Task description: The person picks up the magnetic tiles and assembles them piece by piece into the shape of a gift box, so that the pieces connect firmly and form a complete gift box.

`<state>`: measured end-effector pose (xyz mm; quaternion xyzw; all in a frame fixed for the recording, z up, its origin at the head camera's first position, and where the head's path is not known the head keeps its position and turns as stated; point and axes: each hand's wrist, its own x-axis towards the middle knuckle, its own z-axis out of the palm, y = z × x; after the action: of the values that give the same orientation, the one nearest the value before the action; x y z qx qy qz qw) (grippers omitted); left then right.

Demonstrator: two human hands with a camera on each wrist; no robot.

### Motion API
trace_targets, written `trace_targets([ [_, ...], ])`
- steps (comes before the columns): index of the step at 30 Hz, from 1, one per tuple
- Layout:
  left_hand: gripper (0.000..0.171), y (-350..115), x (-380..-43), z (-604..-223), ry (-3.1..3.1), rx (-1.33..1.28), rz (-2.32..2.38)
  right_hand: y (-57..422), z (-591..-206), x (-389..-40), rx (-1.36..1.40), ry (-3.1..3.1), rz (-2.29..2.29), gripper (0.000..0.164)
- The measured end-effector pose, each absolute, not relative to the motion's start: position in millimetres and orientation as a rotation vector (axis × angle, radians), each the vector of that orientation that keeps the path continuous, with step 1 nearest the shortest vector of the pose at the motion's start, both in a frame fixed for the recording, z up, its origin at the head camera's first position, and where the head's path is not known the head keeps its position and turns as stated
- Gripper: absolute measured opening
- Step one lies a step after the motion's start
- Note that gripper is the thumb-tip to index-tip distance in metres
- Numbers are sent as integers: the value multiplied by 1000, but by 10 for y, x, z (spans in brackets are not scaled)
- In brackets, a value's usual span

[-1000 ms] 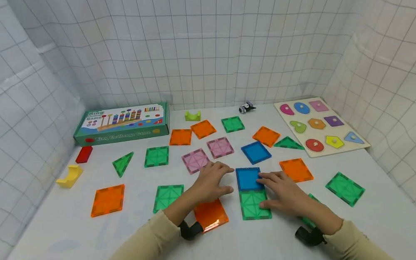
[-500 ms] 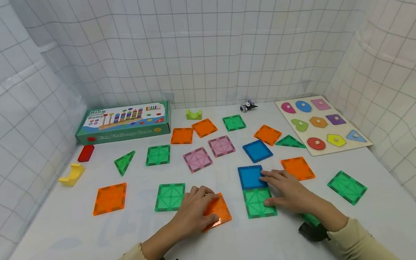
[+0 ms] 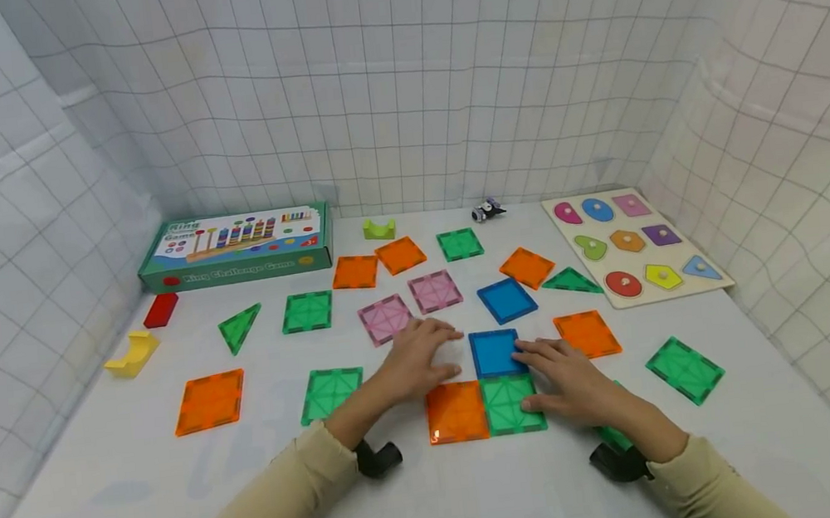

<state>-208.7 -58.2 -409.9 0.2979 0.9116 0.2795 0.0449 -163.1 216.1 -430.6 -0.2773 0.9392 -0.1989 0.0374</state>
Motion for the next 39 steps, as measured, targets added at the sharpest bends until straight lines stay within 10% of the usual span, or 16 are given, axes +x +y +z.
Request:
trace_targets([
  [11,43,-451,-3066,-4192,3023,459,668,2178,-4318,-1640,-892,2873,-641,67],
  [39,35,-1016,-2358,-4159,3087,822,627,2193,-4338,-1637,-907,2896,-645,67],
])
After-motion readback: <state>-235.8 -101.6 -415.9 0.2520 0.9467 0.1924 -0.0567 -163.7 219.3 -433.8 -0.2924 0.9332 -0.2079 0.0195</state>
